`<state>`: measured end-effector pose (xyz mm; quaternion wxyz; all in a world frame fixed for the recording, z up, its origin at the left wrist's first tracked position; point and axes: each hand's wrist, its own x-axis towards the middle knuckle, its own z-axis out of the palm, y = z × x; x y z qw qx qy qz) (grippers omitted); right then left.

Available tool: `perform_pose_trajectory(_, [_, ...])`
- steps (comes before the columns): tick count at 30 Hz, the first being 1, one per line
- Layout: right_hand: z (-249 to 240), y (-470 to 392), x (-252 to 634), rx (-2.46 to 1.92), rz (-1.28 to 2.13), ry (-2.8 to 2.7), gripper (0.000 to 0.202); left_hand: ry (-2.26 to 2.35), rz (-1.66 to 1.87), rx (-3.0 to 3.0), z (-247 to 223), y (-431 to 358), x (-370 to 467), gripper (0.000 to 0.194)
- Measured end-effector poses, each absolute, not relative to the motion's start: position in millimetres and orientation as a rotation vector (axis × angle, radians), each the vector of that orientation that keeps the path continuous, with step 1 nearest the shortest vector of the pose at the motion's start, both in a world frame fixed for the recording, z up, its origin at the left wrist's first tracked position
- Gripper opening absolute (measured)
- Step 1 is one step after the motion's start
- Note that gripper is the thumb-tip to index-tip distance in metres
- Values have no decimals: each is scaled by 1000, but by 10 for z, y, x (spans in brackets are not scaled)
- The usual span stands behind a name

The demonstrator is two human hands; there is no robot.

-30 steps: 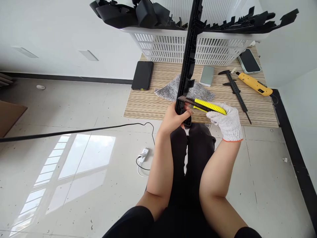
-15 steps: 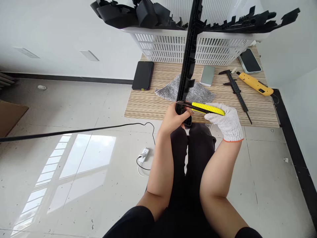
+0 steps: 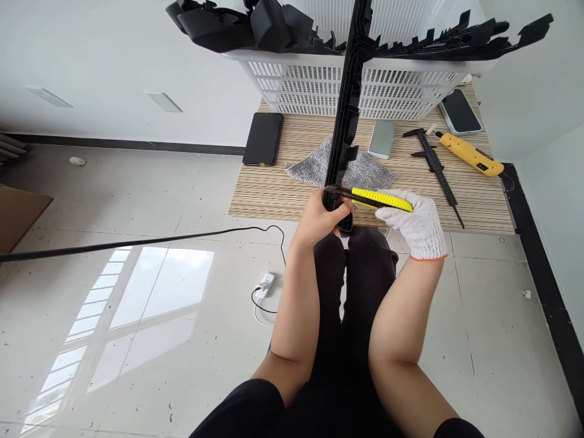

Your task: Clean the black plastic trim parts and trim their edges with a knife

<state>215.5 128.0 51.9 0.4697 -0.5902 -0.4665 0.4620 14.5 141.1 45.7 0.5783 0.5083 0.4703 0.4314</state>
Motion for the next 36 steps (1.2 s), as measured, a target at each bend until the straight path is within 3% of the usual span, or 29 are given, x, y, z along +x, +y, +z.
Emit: perform_pose_trajectory(36, [532, 1278, 2154, -1445, 1102, -1129, 44, 1101, 1009, 1184, 462, 1417, 143, 26])
